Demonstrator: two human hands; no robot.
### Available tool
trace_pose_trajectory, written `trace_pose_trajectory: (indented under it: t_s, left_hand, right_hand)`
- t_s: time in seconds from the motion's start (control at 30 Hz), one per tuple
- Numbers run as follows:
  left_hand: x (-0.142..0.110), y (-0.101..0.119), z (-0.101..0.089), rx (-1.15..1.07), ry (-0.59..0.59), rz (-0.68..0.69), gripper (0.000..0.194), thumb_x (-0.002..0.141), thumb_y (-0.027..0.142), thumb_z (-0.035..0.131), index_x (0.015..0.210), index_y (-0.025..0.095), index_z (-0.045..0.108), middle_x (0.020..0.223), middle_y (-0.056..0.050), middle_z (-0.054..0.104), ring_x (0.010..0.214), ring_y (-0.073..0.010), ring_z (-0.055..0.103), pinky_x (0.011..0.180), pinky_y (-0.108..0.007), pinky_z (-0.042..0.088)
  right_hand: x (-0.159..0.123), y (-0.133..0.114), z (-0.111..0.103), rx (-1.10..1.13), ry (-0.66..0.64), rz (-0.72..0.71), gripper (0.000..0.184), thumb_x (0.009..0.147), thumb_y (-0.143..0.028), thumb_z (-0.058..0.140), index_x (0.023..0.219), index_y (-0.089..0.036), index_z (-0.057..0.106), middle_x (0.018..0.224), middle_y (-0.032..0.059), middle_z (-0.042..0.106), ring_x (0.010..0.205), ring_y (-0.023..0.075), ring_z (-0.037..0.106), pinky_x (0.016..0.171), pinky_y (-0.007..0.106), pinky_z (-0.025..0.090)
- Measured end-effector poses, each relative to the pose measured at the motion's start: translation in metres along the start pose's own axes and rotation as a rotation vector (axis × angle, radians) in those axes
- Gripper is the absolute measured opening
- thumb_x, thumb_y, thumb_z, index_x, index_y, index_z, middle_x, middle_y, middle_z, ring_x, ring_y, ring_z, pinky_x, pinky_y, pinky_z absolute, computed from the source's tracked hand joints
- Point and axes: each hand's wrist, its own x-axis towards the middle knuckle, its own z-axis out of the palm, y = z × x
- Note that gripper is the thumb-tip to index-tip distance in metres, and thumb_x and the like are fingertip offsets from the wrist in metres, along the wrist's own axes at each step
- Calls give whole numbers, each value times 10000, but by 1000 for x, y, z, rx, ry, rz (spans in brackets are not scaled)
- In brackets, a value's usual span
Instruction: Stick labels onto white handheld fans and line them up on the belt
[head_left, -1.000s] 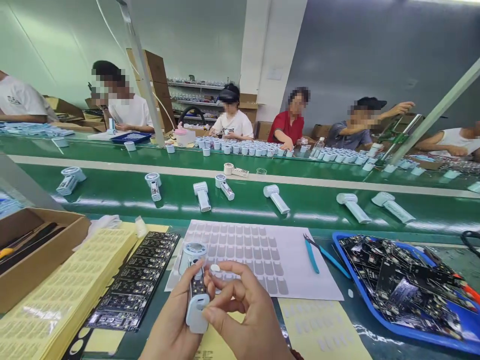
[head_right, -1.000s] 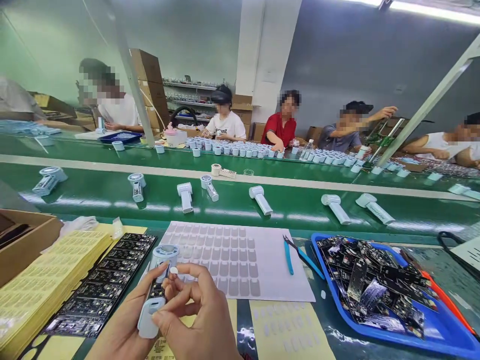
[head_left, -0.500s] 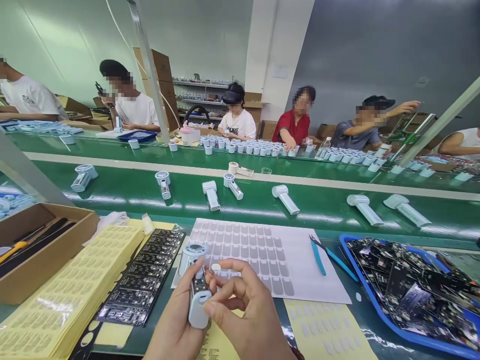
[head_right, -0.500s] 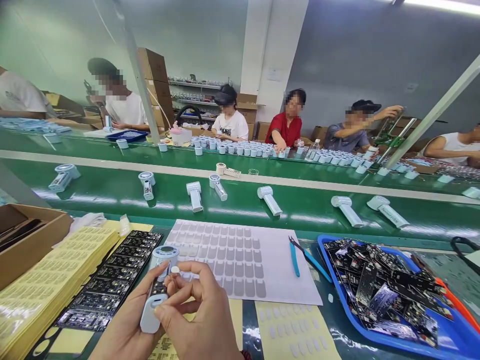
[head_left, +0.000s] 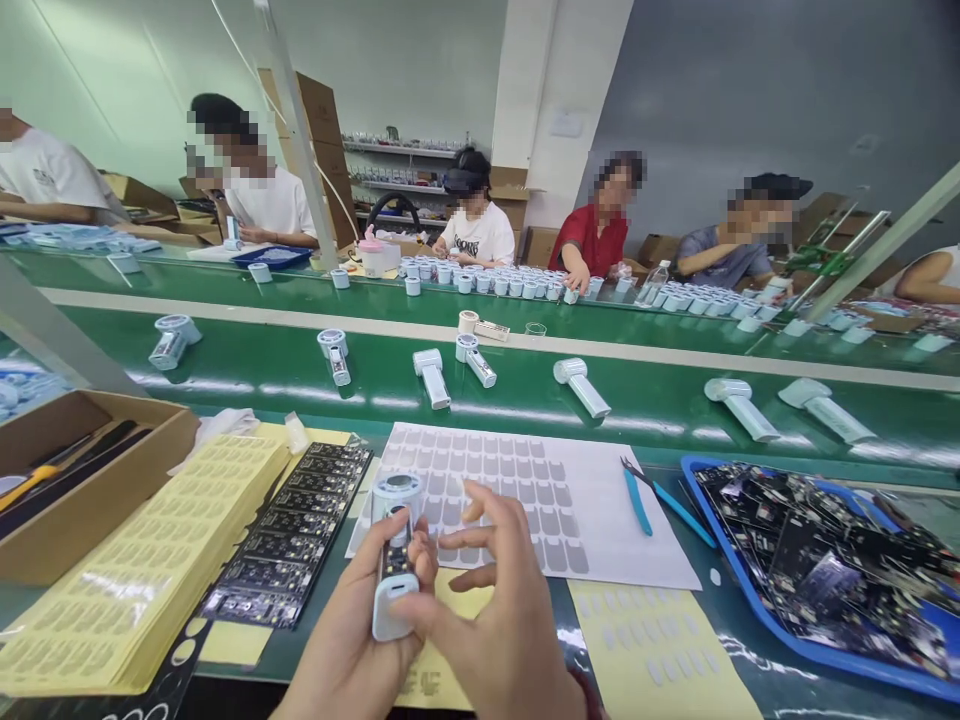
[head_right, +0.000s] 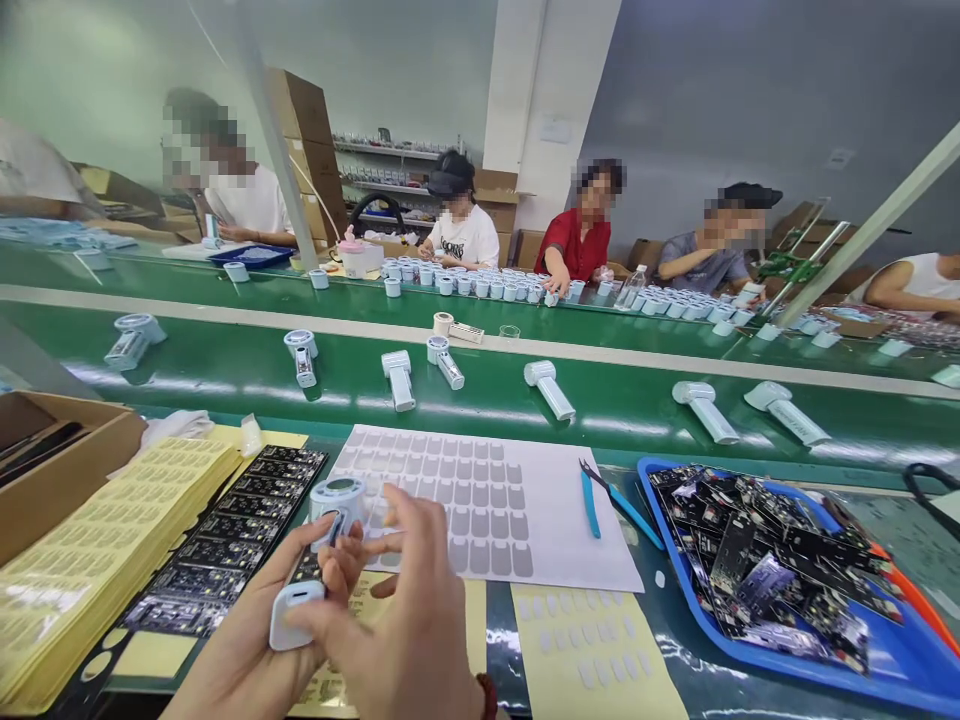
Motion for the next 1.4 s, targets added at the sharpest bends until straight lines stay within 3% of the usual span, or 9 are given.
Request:
trace_pose_trajectory:
  t_s: [0.13,0.23,0.37,0.57,0.7,0.83,1.0,1.2,1.4]
  left_hand:
    - [6,15,-22,339,-36,221,112,903,67,551,925,77,660,625,-10,580,483,-92,594,501,-190,568]
    - [14,19,-45,569,-45,366,145,783,49,692,926,76,700,722,-73,685,684,-181,703,680,-262,616]
    - [19,13,-63,675,-102,362,176,647,86,803,800,107,719,842,-108,743,927,-272,730,866,-297,584]
    - [21,7,-66,729,-127,400,214,609,213,851,768,136,730,853,-91,745,1036,-284,701,961,-290,514]
    - [21,6,-65,717,-106,424,179,629,193,836,774,158,735,830,-81,751,995,-278,712,916,-322,539]
    - [17,4,-60,711,-73,371,263,605,201,871,832,146,750,843,-98,766,885,-243,726,797,-272,559]
    - [15,0,-48,694,-123,332,381,608,328,904,906,147,752,789,-68,750,693,-197,694,594,-235,534]
    - [23,2,-33,592,-64,340,349,813,362,751,1126,208,727,1026,-62,745,952,-236,699,744,-279,587]
    - [32,1,-27,582,-91,388,313,853,334,718,1152,241,715,1196,-40,711,1157,-228,632,822,-238,572]
  right_hand:
    - [-5,15,-12,55,-92,161,212,865,-327,634,1068,-276,600,1200,38,559,875,165,648,572,232,482]
    - [-17,33,-17,-50,-251,223,19,821,-227,638,803,-224,639,1080,38,579,775,153,619,573,241,461]
    - [-35,54,-14,-189,-279,154,118,746,-98,646,742,-215,663,1008,45,607,914,206,653,801,307,513]
    - [-44,66,-10,-417,-252,-181,203,809,-53,575,814,-233,667,927,42,651,870,197,637,656,265,481]
    - [-38,60,-18,-108,-283,-5,71,788,-176,683,738,-226,692,877,23,636,675,140,576,609,253,452]
    - [-27,42,-28,160,-345,182,140,794,-346,724,767,-209,709,896,-7,603,430,26,201,410,240,188]
    - [-10,10,-26,207,-317,128,98,815,-313,694,778,-223,685,924,28,611,751,142,550,497,212,336]
    - [11,-11,-21,90,-363,119,112,798,-107,644,766,-215,646,946,-12,545,727,101,546,537,192,389]
    - [21,-12,-23,48,-390,80,158,820,-56,661,760,-201,643,965,-21,527,722,87,561,696,222,477]
